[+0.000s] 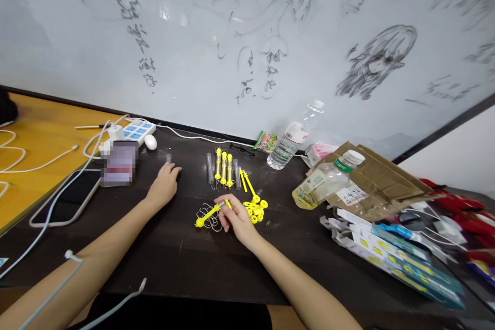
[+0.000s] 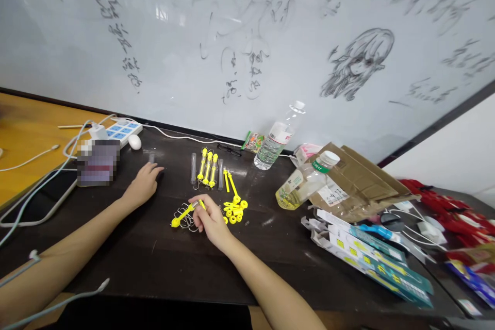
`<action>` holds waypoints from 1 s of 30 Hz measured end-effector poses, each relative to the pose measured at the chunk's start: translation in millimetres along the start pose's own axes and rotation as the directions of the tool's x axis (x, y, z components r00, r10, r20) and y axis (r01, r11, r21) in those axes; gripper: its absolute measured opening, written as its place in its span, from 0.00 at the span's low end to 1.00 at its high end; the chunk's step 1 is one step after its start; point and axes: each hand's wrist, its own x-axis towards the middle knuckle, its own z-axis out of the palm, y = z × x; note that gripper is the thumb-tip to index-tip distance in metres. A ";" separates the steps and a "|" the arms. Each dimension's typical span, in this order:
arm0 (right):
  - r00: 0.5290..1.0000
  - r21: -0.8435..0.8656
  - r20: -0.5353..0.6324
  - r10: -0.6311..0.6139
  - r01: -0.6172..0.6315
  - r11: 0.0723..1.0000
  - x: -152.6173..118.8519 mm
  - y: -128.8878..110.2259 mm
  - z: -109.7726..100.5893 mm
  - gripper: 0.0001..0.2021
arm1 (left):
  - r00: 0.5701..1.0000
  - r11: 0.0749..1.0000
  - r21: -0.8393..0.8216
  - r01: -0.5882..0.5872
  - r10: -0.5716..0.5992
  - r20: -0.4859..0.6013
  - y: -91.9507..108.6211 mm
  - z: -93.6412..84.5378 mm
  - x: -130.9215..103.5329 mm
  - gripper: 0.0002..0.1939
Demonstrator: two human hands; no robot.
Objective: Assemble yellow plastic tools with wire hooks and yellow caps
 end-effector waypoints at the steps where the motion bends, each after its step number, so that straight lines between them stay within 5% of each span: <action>1: 1.000 0.004 0.000 0.003 -0.003 1.000 -0.1 -0.6 0.4 0.13 | 0.999 0.998 -0.047 -0.044 0.044 0.002 4.7 4.0 2.3 0.26; 4: 1.000 0.003 0.002 0.006 -0.006 1.000 -0.7 -2.2 1.1 0.13 | 0.979 0.957 -0.222 -0.186 0.200 0.040 26.6 13.5 12.0 0.32; 9: 1.000 -0.049 0.022 0.008 -0.007 0.999 -0.6 -2.3 -0.2 0.12 | 0.954 0.865 -0.435 -0.249 0.297 0.045 64.0 20.0 36.0 0.34; 14: 1.000 -0.092 -0.009 -0.005 0.004 0.996 0.4 -0.5 -2.8 0.12 | 0.932 0.759 -0.574 -0.307 0.363 -0.019 71.4 11.2 44.6 0.30; 21: 0.996 -0.161 -0.091 -0.019 0.004 0.987 -1.7 -0.5 -1.7 0.07 | 0.968 0.553 -0.819 -0.151 0.253 -0.007 93.3 -31.5 -8.0 0.17; 24: 0.990 -0.178 -0.139 -0.014 -0.011 0.984 0.0 1.0 -1.8 0.06 | 0.956 0.454 -0.886 -0.090 0.289 0.052 106.9 -35.9 -32.1 0.16; 30: 0.984 -0.305 -0.167 -0.056 0.003 0.952 0.2 -0.7 -4.5 0.06 | 0.947 0.433 -0.901 -0.016 0.295 0.125 113.9 -38.8 -41.4 0.13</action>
